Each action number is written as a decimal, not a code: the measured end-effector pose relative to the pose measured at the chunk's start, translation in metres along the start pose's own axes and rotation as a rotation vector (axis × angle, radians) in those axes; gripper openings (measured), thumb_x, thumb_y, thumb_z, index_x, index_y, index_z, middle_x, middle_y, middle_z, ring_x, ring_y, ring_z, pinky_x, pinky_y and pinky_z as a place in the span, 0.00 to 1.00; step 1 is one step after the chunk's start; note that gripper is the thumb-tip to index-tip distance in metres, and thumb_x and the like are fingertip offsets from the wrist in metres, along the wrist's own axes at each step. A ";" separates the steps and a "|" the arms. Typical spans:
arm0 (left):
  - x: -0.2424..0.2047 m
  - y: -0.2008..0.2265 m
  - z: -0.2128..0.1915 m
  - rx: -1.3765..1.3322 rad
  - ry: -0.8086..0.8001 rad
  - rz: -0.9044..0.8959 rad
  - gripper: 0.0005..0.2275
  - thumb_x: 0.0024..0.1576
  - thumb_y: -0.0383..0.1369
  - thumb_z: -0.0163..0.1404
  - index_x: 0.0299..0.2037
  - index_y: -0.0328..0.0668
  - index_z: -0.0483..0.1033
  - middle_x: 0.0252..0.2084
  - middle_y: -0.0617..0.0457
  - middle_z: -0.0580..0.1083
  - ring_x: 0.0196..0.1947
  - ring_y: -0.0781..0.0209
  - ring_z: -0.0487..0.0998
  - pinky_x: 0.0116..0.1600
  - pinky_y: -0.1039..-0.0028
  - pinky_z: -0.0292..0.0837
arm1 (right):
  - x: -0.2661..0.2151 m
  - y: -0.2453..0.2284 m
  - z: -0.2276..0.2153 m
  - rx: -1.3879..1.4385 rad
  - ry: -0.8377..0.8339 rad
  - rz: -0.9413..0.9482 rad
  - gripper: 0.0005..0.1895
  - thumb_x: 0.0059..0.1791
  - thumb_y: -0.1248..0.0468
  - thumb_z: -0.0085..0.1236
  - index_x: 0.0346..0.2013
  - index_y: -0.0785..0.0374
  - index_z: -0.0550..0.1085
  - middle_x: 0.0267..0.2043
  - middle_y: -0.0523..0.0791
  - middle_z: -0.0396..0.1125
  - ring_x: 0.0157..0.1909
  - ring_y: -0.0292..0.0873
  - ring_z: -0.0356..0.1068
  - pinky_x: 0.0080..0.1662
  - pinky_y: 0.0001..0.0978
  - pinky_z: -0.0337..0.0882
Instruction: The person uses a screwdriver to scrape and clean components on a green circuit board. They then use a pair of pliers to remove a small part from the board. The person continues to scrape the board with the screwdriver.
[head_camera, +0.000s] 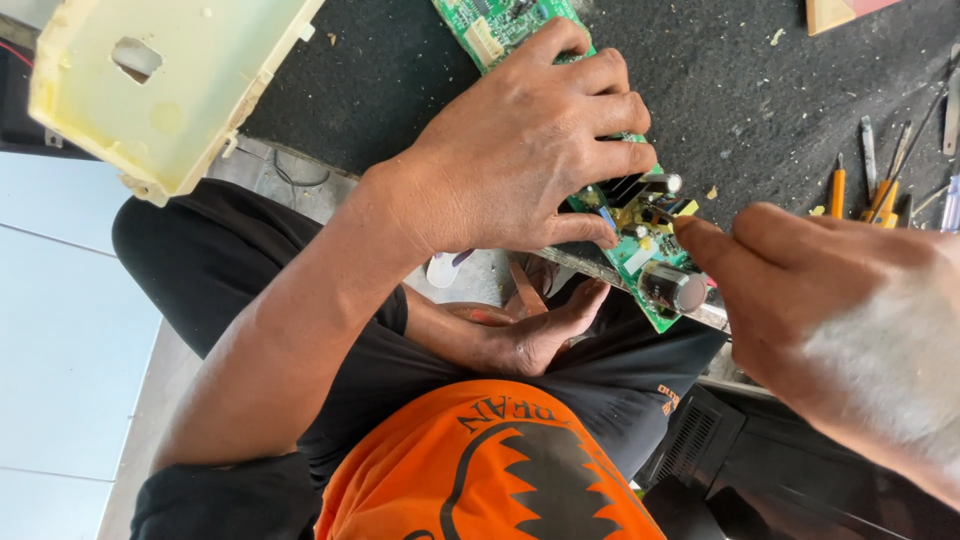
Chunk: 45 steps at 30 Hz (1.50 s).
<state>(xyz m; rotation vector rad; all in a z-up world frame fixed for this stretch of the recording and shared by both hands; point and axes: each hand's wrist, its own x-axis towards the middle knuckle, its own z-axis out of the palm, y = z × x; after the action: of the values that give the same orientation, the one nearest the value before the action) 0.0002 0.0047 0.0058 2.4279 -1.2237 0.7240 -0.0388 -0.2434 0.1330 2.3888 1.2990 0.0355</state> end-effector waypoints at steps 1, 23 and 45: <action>0.000 0.000 -0.001 -0.020 0.020 0.010 0.24 0.57 0.62 0.62 0.50 0.54 0.82 0.49 0.59 0.77 0.51 0.56 0.72 0.56 0.62 0.61 | 0.001 0.002 -0.002 0.047 0.014 -0.037 0.19 0.53 0.75 0.61 0.55 0.54 0.83 0.26 0.33 0.62 0.25 0.33 0.70 0.22 0.29 0.64; 0.007 0.000 -0.009 -0.162 -0.039 0.023 0.21 0.59 0.53 0.64 0.51 0.48 0.81 0.55 0.55 0.78 0.55 0.51 0.73 0.60 0.57 0.60 | -0.003 0.018 0.011 0.457 -0.095 0.555 0.08 0.56 0.50 0.62 0.44 0.40 0.86 0.15 0.39 0.69 0.19 0.44 0.68 0.26 0.38 0.63; 0.008 0.000 -0.010 -0.142 -0.074 0.019 0.24 0.55 0.52 0.69 0.53 0.47 0.79 0.56 0.54 0.77 0.56 0.51 0.74 0.60 0.57 0.62 | 0.020 0.033 0.012 0.581 -0.182 0.449 0.09 0.52 0.53 0.58 0.40 0.35 0.85 0.23 0.39 0.75 0.13 0.42 0.62 0.26 0.37 0.62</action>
<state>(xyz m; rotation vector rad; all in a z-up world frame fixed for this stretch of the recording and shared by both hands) 0.0014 0.0051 0.0188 2.3485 -1.2816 0.5365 0.0016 -0.2468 0.1308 3.0391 0.7302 -0.4773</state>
